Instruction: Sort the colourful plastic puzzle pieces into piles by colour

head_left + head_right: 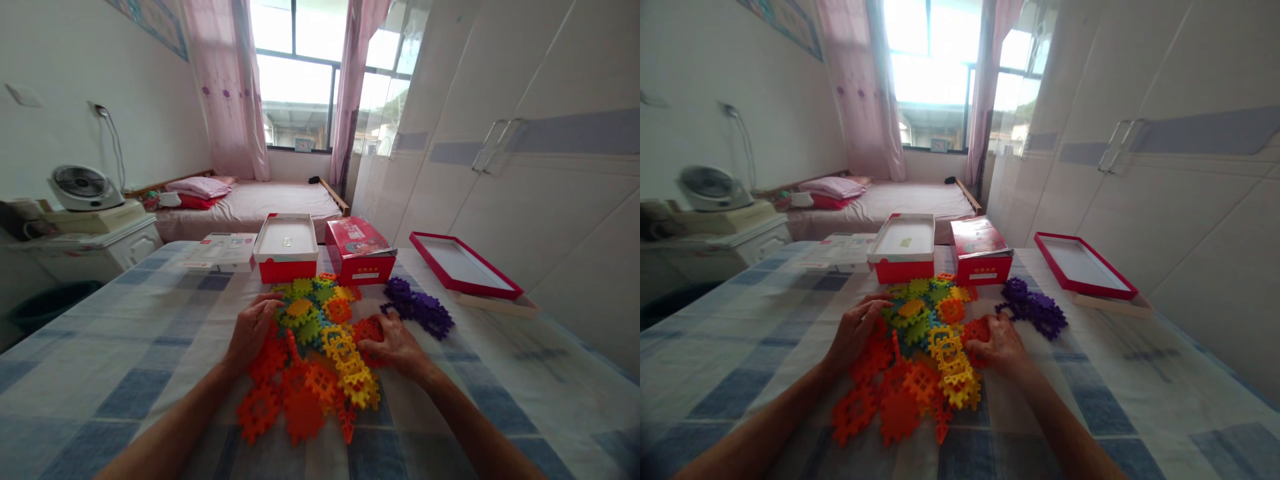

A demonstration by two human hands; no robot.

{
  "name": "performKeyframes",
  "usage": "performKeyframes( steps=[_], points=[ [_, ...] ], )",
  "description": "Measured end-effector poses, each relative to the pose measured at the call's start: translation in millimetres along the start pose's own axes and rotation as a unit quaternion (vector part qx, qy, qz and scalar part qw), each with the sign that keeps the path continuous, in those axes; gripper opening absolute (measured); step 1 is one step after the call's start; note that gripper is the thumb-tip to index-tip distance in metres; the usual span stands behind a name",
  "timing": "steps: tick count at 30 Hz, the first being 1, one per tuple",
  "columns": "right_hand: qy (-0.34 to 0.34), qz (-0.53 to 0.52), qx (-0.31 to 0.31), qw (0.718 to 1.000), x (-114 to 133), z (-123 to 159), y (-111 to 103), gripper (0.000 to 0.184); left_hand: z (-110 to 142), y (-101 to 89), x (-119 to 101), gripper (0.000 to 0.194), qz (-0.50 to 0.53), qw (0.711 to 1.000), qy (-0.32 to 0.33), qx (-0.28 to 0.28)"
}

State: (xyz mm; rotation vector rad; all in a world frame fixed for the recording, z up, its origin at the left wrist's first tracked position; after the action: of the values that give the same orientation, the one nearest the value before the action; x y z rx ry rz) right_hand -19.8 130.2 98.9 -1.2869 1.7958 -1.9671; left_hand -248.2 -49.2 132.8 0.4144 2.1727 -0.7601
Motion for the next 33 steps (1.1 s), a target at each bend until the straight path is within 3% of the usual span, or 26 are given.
performKeyframes(
  steps=[6,11,16,20,24,28,33],
  points=[
    [0.040,-0.158,-0.009,0.987,-22,-3,1,0.034,5,-6.3,29,0.039,0.008,0.998,-0.062,-0.029],
    [0.076,-0.336,0.016,0.939,-26,-2,-11,0.042,4,-3.4,32,0.041,0.009,0.997,-0.065,-0.026],
    [0.002,-0.241,0.118,0.963,1,8,-10,0.025,3,-4.0,35,0.044,0.006,0.997,-0.077,-0.028],
    [-0.028,-0.088,0.086,0.992,10,13,-9,0.013,4,-2.5,36,0.043,0.008,0.997,-0.080,-0.022],
    [-0.020,-0.079,0.093,0.992,10,18,-8,0.011,4,-2.9,36,0.043,0.005,0.997,-0.078,-0.026],
    [-0.023,-0.212,0.105,0.971,15,13,-15,0.018,3,-2.8,36,0.045,0.000,0.997,-0.075,-0.026],
    [0.005,-0.415,0.052,0.908,26,-26,-15,0.043,3,-2.0,37,0.045,0.002,0.997,-0.072,-0.027]
  ],
)
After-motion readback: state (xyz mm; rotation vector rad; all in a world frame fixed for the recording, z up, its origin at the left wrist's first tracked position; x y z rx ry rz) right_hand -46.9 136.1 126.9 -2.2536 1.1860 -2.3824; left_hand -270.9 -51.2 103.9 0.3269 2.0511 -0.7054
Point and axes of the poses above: each hand's wrist, its own z-axis away from the middle knuckle, its own y-axis out of the palm, x = y × z, the point moved 9 cm from there along -z, towards the middle knuckle, and after that the axes turned 3 degrees about -x, right-handed, at the moved point
